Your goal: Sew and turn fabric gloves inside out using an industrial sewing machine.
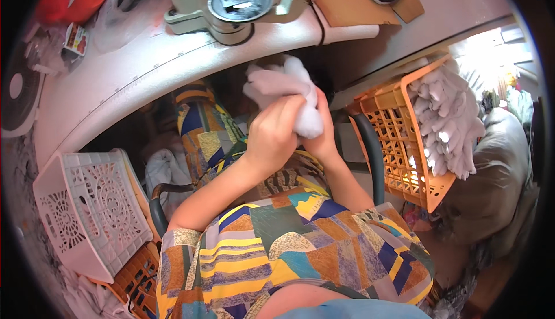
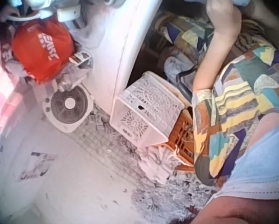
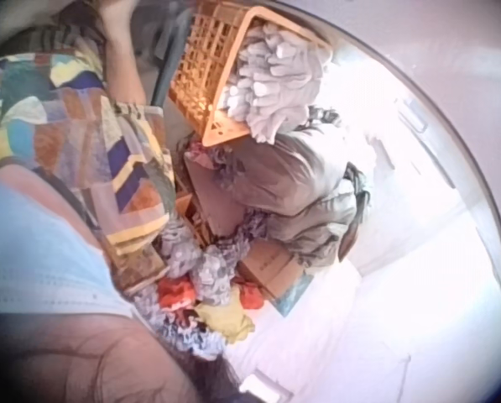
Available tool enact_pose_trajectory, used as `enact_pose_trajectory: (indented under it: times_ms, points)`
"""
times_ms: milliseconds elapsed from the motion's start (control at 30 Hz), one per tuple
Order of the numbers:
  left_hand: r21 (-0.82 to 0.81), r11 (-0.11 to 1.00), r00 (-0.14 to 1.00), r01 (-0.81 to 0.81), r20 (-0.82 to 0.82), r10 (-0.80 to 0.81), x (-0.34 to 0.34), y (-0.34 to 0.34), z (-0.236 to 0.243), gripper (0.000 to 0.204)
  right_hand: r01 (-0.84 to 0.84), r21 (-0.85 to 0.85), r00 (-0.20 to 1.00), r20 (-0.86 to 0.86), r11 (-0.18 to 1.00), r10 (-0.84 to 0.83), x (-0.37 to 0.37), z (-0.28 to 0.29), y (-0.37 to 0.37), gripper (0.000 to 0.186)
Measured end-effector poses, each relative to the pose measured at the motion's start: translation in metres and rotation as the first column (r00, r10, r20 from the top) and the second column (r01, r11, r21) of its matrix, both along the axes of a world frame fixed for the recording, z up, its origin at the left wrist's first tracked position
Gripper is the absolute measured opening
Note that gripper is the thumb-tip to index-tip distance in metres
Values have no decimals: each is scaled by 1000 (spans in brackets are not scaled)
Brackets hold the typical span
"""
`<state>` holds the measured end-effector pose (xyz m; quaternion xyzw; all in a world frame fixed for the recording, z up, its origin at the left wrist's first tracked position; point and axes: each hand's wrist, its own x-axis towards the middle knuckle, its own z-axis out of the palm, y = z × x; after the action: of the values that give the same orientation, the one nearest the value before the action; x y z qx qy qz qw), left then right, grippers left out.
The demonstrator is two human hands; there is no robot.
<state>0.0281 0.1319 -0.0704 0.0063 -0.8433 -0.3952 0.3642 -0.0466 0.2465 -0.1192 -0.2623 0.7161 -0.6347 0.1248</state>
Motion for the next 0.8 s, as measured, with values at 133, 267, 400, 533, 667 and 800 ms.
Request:
enact_pose_trajectory:
  times_ms: [133,267,400,533,667,800]
  points:
    - [151,967,962,205,154,-228,8,-35,5,19,13,14,979,202,1000,-16,-4,-42,13,52]
    - [0,924,911,-381,168,376,14,-104,25,10,66,-432,410,833,899,370,-14,-18,1,30]
    - [20,826,825,-563,57,562,20,-144,32,5,36,-545,314,802,838,508,-9,-1,-18,36]
    - [-87,990,963,-111,236,128,28,-77,45,47,188,-465,514,797,865,317,4,-7,-17,43]
    - [-113,989,913,-95,386,132,23,-15,0,97,199,-455,792,596,868,131,13,-4,-21,51]
    - [-248,933,904,-260,278,325,21,-15,0,71,5,-258,963,260,966,65,9,6,-8,64]
